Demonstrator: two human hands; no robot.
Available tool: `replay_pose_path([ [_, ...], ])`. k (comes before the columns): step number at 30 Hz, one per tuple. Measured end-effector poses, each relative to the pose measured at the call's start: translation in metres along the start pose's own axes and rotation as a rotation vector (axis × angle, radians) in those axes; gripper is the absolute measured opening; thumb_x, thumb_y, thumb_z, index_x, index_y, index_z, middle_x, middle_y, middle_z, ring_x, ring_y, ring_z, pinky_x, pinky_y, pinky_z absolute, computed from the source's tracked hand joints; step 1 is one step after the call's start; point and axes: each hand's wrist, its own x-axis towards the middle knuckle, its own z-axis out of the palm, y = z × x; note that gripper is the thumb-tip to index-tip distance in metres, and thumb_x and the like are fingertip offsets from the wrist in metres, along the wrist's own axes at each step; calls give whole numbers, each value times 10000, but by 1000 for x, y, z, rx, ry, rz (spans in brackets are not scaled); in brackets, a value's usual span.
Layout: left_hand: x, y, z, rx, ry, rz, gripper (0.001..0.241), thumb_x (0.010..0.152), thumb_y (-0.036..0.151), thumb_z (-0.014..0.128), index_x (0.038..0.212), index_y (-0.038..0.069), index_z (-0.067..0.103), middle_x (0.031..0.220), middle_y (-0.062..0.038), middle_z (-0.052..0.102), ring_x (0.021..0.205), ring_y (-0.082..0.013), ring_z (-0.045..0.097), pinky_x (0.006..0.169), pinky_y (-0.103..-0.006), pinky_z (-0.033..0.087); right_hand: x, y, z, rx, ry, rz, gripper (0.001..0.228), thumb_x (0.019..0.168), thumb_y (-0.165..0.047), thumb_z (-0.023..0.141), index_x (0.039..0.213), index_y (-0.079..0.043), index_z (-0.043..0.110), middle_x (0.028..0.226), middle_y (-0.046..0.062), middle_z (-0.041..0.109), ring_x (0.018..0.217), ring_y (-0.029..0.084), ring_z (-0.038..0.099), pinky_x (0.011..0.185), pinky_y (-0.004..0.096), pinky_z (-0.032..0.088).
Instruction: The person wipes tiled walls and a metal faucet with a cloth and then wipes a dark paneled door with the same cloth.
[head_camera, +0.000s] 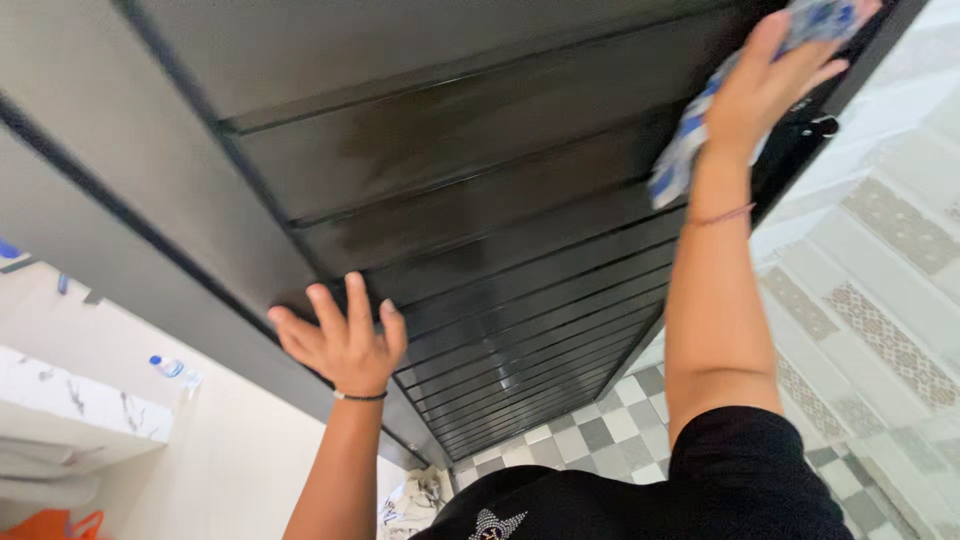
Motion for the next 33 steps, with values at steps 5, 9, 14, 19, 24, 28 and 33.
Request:
replay_pose_path([
  [5,4,2,0,-20,15,-13,502,973,379,655,1397,116,714,1592,-201,412,1474,-595,196,1137,-691,283,-82,-241,-36,243,-140,-306,884,1086,-598,614,1632,-132,99,1748,80,74,1599,294,69,1239,535,-152],
  [9,4,1,-3,-22,24,-12,494,969,368,679,1406,140,706,1589,-185,422,1485,-575,211,1160,-681,289,-110,-368,-47,132,-275,-639,764,1006,-719,633,1560,-233,432,1622,10,251,1565,405,79,1171,718,-144],
  [14,5,-1,-7,-63,49,-33,483,965,360,696,1395,140,713,1604,-145,413,1485,-552,248,1185,-662,284,-137,-408,-48,149,-412,-937,618,1107,-544,533,1618,-214,422,1657,86,303,1626,337,61,1179,805,-66],
  [19,8,0,-8,-65,73,-22,467,971,357,678,1394,163,722,1613,-133,403,1496,-532,255,1208,-632,278,-102,-346,-52,89,-409,-851,664,1055,-647,548,1578,-244,482,1613,51,344,1587,350,106,1139,785,-76],
  [24,12,-3,-8,-68,114,-5,467,967,369,662,1388,176,720,1623,-132,387,1497,-517,250,1205,-624,273,-76,-292,-54,152,-233,-372,811,1073,-577,493,1579,40,345,1659,172,285,1569,447,100,1212,698,-78],
  [28,11,-1,-9,-59,110,-4,465,974,367,665,1396,180,721,1645,-124,364,1516,-507,223,1215,-623,272,-81,-314,-56,84,-354,-136,732,1078,-546,486,1497,52,435,1624,259,303,1525,599,-4,1280,721,-35],
  [33,10,0,-11,-71,81,0,466,986,380,688,1400,168,723,1646,-128,369,1530,-507,208,1217,-637,284,-74,-376,-53,74,-409,-909,701,1147,-722,531,1645,-238,437,1690,95,294,1566,399,166,1190,750,-62],
])
